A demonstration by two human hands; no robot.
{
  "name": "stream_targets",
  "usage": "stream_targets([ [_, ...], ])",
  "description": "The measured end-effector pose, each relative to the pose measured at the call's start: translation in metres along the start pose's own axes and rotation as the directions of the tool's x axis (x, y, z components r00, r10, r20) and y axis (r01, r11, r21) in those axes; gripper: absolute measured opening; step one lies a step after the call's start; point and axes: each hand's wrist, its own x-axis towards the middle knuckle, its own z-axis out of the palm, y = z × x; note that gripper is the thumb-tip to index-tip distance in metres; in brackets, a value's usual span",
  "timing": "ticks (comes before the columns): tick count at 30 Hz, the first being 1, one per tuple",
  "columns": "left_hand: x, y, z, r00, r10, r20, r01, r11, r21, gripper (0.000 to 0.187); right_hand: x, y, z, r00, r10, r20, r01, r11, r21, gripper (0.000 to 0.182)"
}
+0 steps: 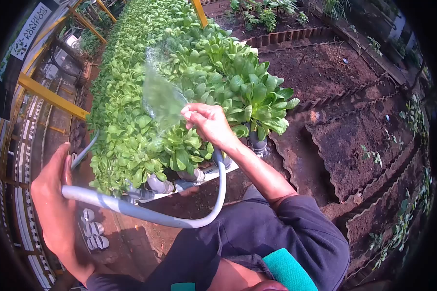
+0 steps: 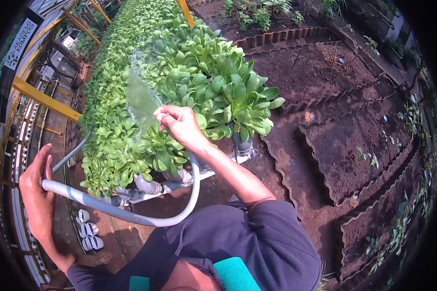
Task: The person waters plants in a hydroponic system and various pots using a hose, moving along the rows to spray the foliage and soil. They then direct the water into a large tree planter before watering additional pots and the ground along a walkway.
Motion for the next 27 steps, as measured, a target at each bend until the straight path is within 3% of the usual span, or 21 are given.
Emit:
stream_targets([
  [1,-0.007,-0.007,-0.011,0.999,-0.016,-0.045,0.016,1.0,0.01,0.031,-0.003,-0.006,0.016,0.998,-0.049,0.025,0.049,0.999,0.005,0.017],
  [5,-0.115,-0.09,-0.002,0.993,-0.106,-0.058,0.106,0.994,0.0,0.032,-0.072,0.015,0.021,0.938,-0.139,-0.317,0.153,0.988,0.017,0.015],
  [8,-0.146,-0.086,-0.005,0.974,-0.224,0.015,0.224,0.974,-0.026,0.028,-0.109,0.009,-0.026,0.695,-0.289,-0.658,0.289,0.951,-0.112,0.017],
  [9,-0.154,-0.085,0.003,0.987,-0.157,-0.041,0.151,0.983,-0.107,0.025,-0.124,0.012,-0.045,0.633,-0.339,-0.696,0.291,0.937,-0.192,0.018],
  [11,-0.163,-0.074,0.002,0.955,-0.287,0.072,0.293,0.951,-0.101,0.031,-0.154,0.024,-0.059,0.589,-0.337,-0.734,0.195,0.941,-0.275,0.019],
  [12,-0.169,-0.081,0.006,0.981,-0.189,0.042,0.191,0.978,-0.082,0.024,-0.16,0.032,-0.048,0.596,-0.297,-0.746,0.125,0.952,-0.279,0.019],
  [13,-0.174,-0.084,0.004,0.974,-0.213,0.071,0.22,0.97,-0.105,0.024,-0.163,0.037,-0.039,0.602,-0.259,-0.755,0.054,0.957,-0.285,0.02],
  [16,-0.184,-0.098,0.004,0.945,-0.323,0.048,0.325,0.945,-0.029,0.029,-0.14,0.056,0.009,0.81,-0.199,-0.552,0.052,0.962,-0.269,0.02],
  [19,-0.199,-0.116,-0.002,0.912,-0.405,0.06,0.402,0.914,0.053,0.037,-0.099,0.07,0.066,0.926,-0.125,-0.356,0.032,0.966,-0.256,0.022],
  [23,-0.225,-0.151,-0.007,0.879,-0.475,0.043,0.464,0.874,0.145,0.047,-0.061,0.09,0.135,0.99,-0.066,-0.122,0.028,0.957,-0.288,0.022],
  [24,-0.234,-0.164,-0.01,0.847,-0.529,0.039,0.518,0.841,0.158,0.048,-0.058,0.096,0.152,0.999,0.0,-0.038,-0.007,0.986,-0.166,0.021],
  [27,-0.269,-0.205,-0.018,0.828,-0.561,0.011,0.537,0.797,0.278,0.049,-0.06,0.113,0.203,0.991,0.07,0.11,-0.053,0.987,-0.149,0.02],
])
